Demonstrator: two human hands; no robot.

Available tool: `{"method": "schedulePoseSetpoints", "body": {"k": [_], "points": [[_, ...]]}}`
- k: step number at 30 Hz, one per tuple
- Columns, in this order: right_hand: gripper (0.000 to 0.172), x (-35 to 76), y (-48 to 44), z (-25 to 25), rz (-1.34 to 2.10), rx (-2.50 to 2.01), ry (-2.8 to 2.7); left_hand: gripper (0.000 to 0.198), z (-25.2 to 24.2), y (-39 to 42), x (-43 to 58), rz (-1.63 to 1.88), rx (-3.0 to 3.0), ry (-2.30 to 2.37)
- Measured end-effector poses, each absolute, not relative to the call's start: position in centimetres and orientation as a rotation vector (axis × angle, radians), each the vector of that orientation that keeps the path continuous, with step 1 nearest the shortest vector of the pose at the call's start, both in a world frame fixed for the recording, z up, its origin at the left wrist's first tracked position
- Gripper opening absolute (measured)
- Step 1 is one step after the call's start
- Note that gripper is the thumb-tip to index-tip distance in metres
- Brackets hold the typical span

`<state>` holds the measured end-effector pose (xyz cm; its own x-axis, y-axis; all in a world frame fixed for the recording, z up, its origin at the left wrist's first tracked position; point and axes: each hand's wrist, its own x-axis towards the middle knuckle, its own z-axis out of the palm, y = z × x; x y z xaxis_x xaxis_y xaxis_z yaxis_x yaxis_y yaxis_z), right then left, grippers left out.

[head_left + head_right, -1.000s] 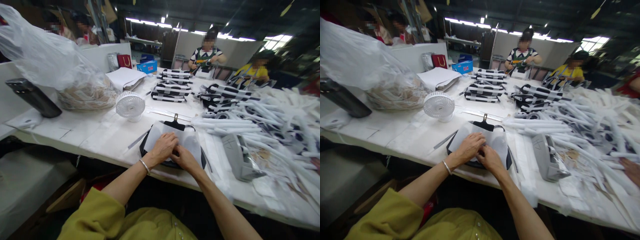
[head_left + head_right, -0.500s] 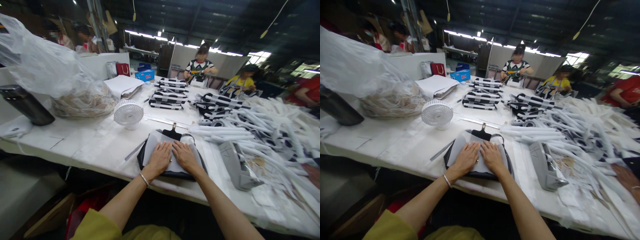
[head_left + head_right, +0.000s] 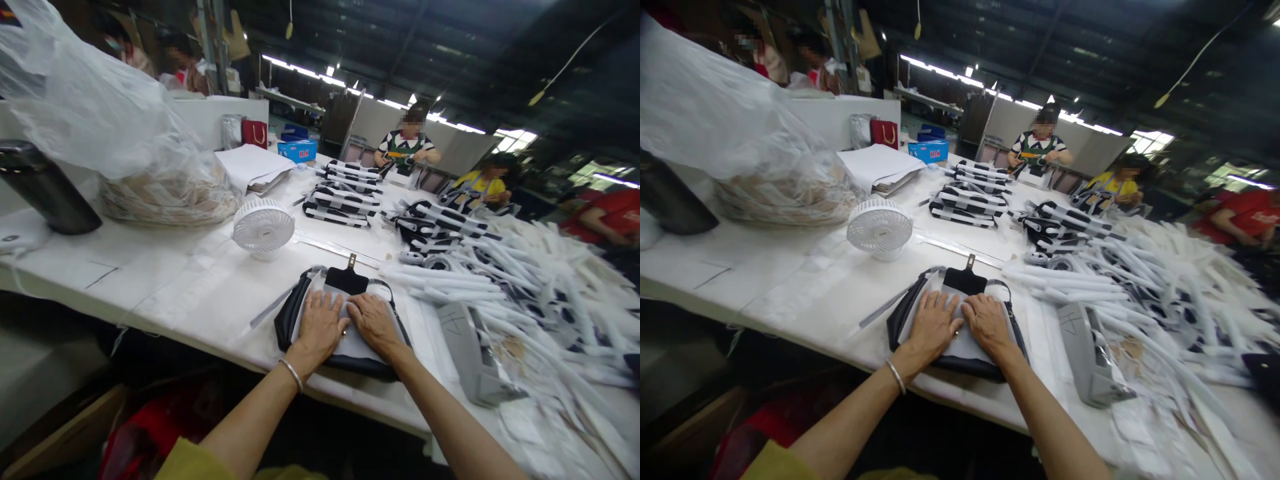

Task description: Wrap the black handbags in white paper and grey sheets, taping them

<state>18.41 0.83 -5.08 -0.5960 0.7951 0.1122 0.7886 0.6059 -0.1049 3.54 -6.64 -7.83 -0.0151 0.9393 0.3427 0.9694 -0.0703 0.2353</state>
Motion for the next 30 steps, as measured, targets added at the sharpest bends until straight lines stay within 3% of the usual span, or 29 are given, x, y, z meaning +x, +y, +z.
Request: {"method": "schedulePoseSetpoints", "body": {"k": [7, 14, 18, 23, 26, 30], "points": [[0.034, 17.8, 1.5, -5.3, 0.072, -1.425, -2.638, 0.042, -6.8, -5.9, 2.4, -0.708, -2.146, -2.199], [0.039, 17.5, -0.8, -4.9, -0.347, -1.31, -2.608, 0.025, -4.1, -4.6, 1.5, -0.365, -2.406, -2.096], [0.036, 17.5, -1.6, -4.3, -0.42, -1.264, -2.635, 0.023, -2.9, -3.7, 2.5, -0.153, -2.479, -2.062], [0.035, 17.6, -2.3, -3.3, -0.334, -1.361, -2.758, 0.025, -2.7, -3.7, 3.4, -0.015, -2.494, -1.982], [0.046, 17.5, -2.2, -2.0, -0.184, -1.534, -2.885, 0.027, -3.0, -3.4, 3.3, 0.009, -2.487, -1.903], [0.064, 16.7, -0.6, 0.1, 0.155, -1.75, -3.094, 0.05, -3.5, -3.1, 2.2, -0.004, -2.443, -1.883]]}}
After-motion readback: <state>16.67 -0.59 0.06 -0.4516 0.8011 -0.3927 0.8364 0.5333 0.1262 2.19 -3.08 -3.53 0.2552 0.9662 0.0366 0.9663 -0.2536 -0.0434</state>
